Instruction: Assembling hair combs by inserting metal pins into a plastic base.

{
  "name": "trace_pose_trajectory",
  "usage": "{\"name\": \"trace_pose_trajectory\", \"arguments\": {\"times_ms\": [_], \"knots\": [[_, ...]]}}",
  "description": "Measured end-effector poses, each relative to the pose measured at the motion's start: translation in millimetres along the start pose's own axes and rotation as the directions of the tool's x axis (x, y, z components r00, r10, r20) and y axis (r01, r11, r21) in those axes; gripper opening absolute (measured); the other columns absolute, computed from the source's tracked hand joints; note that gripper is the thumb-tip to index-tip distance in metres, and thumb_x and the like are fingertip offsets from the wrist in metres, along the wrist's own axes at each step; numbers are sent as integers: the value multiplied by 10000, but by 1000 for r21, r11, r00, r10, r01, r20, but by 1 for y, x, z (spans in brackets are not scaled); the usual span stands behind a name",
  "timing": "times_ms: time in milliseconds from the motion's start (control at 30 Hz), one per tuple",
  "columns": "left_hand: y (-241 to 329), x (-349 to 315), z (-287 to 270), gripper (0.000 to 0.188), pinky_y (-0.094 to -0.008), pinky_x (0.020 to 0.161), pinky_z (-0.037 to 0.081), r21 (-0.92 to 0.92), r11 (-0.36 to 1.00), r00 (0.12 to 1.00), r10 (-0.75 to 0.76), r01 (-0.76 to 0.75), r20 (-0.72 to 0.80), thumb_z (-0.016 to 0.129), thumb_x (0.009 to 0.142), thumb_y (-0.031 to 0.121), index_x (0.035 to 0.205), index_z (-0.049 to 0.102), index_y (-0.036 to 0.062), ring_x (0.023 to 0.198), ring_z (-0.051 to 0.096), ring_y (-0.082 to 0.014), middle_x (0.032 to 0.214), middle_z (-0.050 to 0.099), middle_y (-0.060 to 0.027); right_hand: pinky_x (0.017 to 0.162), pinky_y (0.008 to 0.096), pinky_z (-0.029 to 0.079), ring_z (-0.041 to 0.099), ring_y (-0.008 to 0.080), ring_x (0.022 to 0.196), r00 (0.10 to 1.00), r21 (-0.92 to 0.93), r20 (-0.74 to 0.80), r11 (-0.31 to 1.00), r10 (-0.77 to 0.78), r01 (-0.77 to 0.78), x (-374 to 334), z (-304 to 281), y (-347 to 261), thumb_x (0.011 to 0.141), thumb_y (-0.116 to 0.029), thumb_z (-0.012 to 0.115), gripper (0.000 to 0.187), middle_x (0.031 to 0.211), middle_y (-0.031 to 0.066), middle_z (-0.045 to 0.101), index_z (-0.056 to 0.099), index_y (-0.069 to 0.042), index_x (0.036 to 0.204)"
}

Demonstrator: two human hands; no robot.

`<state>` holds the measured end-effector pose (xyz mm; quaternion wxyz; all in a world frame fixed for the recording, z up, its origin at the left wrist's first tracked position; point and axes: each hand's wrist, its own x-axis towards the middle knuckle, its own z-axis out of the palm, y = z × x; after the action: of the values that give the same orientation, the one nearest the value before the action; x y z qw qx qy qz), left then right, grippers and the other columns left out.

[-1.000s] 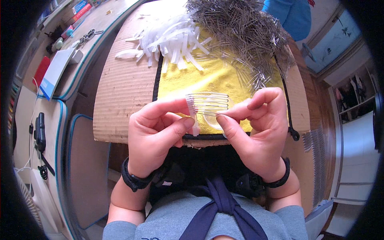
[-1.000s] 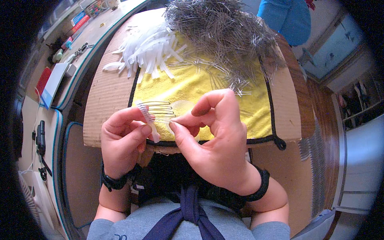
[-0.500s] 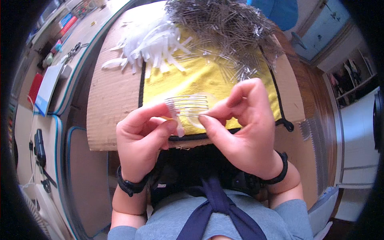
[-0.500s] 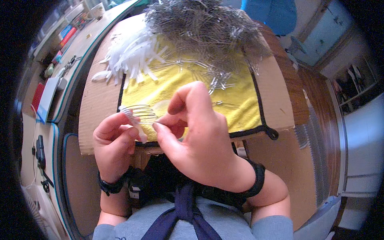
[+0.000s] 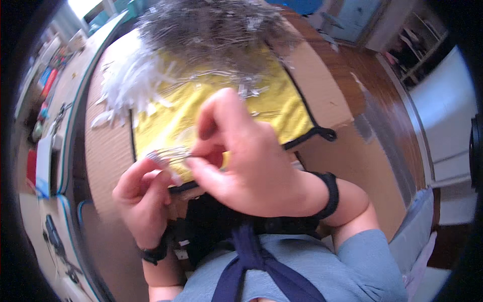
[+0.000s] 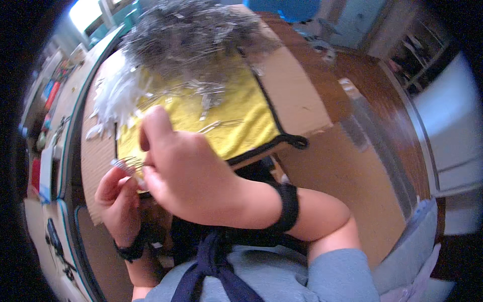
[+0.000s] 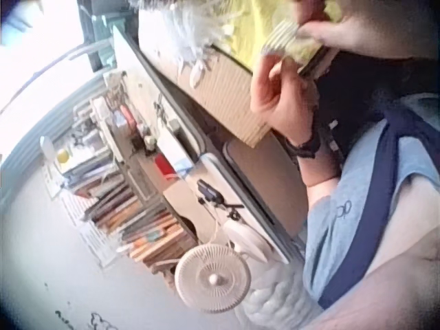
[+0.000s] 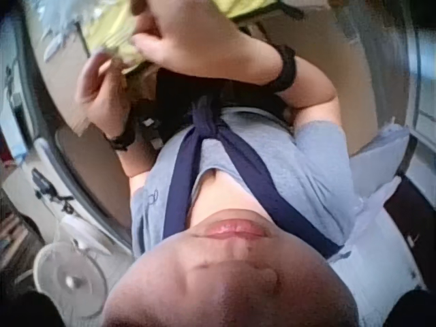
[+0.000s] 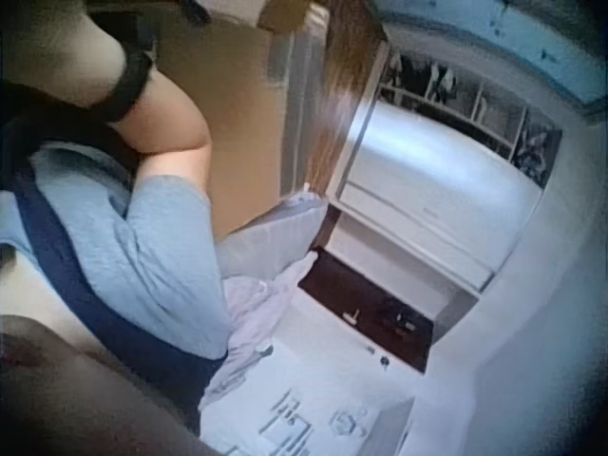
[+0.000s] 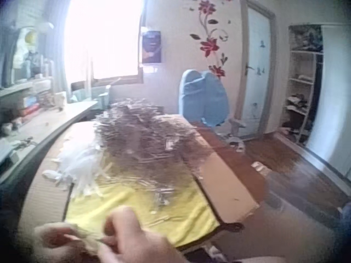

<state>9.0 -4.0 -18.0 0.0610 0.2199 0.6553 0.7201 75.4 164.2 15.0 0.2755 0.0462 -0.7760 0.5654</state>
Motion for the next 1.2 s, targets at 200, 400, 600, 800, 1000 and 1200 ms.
{"name": "trace_pose_trajectory", "arguments": {"times_ms": [200, 400, 600, 800, 1000, 1200], "knots": [[7, 3, 7, 243, -138, 440, 402, -79, 989, 991, -122, 126, 56, 600, 772, -47, 1012, 597, -10, 565, 579, -54, 729, 652, -100, 538, 178, 424, 564, 67, 622, 995, -3, 1, 995, 97, -97, -4, -2, 5, 730, 74, 624, 359, 700, 38, 543, 335, -36, 912], [9, 2, 1, 252, -143, 462, 437, -59, 993, 993, -101, 105, 66, 595, 773, -52, 1021, 607, -5, 605, 598, -56, 767, 655, -85, 581, 171, 427, 561, 60, 665, 989, 10, 51, 990, 141, -141, -1, 0, -4, 744, 83, 611, 364, 730, 40, 549, 317, -44, 917], [5, 1, 2, 249, -147, 479, 453, -131, 989, 996, -63, 72, 71, 600, 779, -43, 1024, 613, 2, 645, 606, -57, 827, 653, -66, 637, 183, 458, 573, 67, 698, 981, -2, 71, 983, 182, -182, -4, -1, -2, 749, 78, 612, 369, 744, 49, 558, 307, -45, 919], [3, 3, 0, 272, -154, 495, 465, -124, 990, 994, -63, 75, 95, 584, 783, -53, 1051, 582, -3, 657, 612, -80, 833, 645, -69, 657, 197, 469, 583, 74, 709, 988, 23, 72, 990, 135, -137, 6, -11, 0, 748, 59, 631, 319, 791, 51, 583, 413, -4, 971], [2, 9, -6, 287, -161, 476, 449, -229, 967, 994, -99, 108, 49, 577, 795, -29, 1080, 542, -17, 669, 605, -98, 852, 632, -95, 637, 288, 460, 589, 195, 710, 999, -598, 33, 801, 16, 7, 17, -79, 21, 737, -32, 628, 80, 816, 108, 615, 639, 9, 804], [2, 6, -5, 234, -167, 464, 451, -286, 954, 995, -73, 88, 63, 574, 803, -16, 1035, 539, -16, 663, 610, -116, 837, 633, -119, 596, 281, 453, 567, 202, 633, 987, -749, 119, 663, 109, 17, 8, -81, 26, 682, -14, 644, 116, 738, 106, 574, 638, 12, 795]]}}
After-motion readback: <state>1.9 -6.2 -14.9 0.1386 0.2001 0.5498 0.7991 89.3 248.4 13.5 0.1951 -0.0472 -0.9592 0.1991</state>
